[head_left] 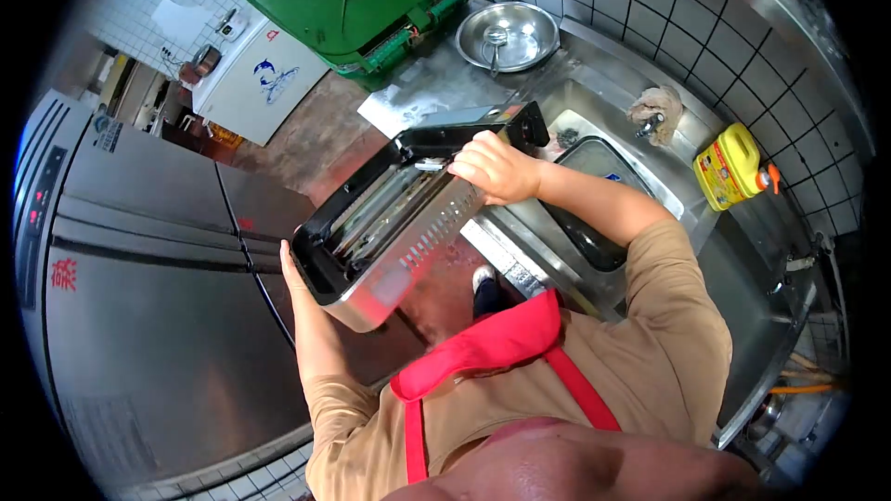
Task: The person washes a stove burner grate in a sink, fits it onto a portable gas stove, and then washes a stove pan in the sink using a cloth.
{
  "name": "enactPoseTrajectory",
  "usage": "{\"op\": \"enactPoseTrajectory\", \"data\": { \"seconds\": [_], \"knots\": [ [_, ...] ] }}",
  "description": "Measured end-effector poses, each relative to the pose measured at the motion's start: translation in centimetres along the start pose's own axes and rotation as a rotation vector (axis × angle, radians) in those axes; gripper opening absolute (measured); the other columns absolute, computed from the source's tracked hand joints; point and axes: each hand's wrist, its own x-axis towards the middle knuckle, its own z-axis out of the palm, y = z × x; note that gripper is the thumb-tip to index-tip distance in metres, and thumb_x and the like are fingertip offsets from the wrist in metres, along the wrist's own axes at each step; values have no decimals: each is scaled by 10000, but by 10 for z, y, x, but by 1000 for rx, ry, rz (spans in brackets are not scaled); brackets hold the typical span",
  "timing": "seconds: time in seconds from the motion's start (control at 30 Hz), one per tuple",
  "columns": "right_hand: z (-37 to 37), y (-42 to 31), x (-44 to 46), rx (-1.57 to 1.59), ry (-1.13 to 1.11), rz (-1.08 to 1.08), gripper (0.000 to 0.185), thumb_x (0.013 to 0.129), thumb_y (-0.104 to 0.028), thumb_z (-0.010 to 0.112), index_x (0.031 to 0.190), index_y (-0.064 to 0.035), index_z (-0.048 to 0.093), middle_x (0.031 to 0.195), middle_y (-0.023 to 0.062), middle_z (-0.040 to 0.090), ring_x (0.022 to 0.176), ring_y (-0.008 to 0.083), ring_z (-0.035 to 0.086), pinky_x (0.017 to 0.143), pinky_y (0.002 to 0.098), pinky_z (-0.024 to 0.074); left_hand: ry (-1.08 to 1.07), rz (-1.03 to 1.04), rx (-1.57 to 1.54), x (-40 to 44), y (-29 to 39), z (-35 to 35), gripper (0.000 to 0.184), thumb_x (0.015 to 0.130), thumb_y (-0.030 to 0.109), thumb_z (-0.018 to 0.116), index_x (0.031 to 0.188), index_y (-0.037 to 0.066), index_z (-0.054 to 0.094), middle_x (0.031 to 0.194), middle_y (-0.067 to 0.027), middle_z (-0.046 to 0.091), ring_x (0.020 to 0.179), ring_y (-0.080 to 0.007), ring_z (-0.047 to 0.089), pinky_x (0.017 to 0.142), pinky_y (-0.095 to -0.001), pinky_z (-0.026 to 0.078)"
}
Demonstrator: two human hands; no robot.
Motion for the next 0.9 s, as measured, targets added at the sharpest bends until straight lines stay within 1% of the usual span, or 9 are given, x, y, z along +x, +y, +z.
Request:
{"op": "enactPoseTrajectory", "data": {
  "seconds": [0.1, 0.2, 0.27, 0.4, 0.53, 0.67, 0.8, 0.83, 0.9],
  "knots": [
    [23, 13, -7, -53, 1, 63, 555, 606, -201, 662, 1109, -39, 495, 1019, 94, 517, 943, 258, 503, 835, 417, 363, 30, -82, 9, 34, -5, 14, 614, 850, 553, 361, 1245, 97, 474, 1230, -146, 504, 1107, -354, 469, 954, -527, 350],
    [58, 28, -18, -146, -32, 85, 468, 655, -170, 610, 1105, -84, 513, 989, 53, 517, 932, 227, 498, 841, 404, 358, 99, 98, 25, 87, -11, 7, 655, 871, 582, 257, 1268, 93, 436, 1285, -140, 456, 1132, -354, 444, 956, -534, 342],
    [78, 35, -17, -209, -21, 85, 404, 711, -157, 555, 1113, -145, 520, 960, 6, 505, 917, 185, 488, 842, 366, 354, 188, 47, 7, 110, -25, 16, 692, 864, 608, 230, 1287, 95, 422, 1295, -143, 447, 1140, -354, 441, 969, -525, 334],
    [109, 50, -19, -282, -85, 110, 369, 749, -153, 516, 1117, -180, 520, 940, -24, 488, 904, 145, 481, 840, 317, 348, 99, -279, -110, 153, -68, -11, 623, 871, 549, 326, 1282, 97, 452, 1288, -130, 466, 1158, -341, 431, 1001, -484, 310],
    [130, 62, -41, -383, -156, 190, 389, 750, -147, 517, 1130, -229, 519, 931, -29, 484, 898, 138, 482, 830, 297, 353, 110, -493, -142, 200, -73, -21, 529, 807, 353, 533, 1222, 29, 488, 1216, -145, 524, 1108, -348, 473, 982, -468, 342],
    [152, 73, -64, -273, -229, 367, 389, 745, -127, 521, 1125, -205, 544, 906, 0, 497, 868, 170, 502, 811, 326, 384, 271, -393, -23, 245, -82, -29, 437, 779, 232, 522, 1150, 0, 528, 1116, -154, 573, 1038, -346, 516, 948, -467, 379],
    [178, 82, -87, -196, -218, 538, 369, 744, -119, 522, 1105, -173, 574, 892, 22, 506, 858, 197, 510, 806, 350, 402, 215, -328, 4, 264, -85, -22, 422, 790, 224, 512, 1148, 2, 533, 1117, -147, 574, 1038, -329, 518, 947, -454, 381],
    [176, 85, -88, -202, -234, 552, 438, 757, -95, 504, 1184, -184, 537, 969, 48, 518, 953, 216, 507, 914, 380, 372, 225, -327, 0, 270, -86, -18, 419, 792, 224, 510, 1147, 3, 535, 1121, -144, 573, 1039, -325, 519, 948, -453, 381],
    [174, 94, -87, -243, -219, 657, 415, 767, -85, 491, 1170, -164, 546, 1009, 50, 524, 981, 227, 505, 943, 399, 368, 253, -320, 12, 277, -89, -10, 419, 802, 235, 509, 1152, 6, 536, 1139, -135, 569, 1048, -317, 518, 951, -452, 380]
  ]
}}
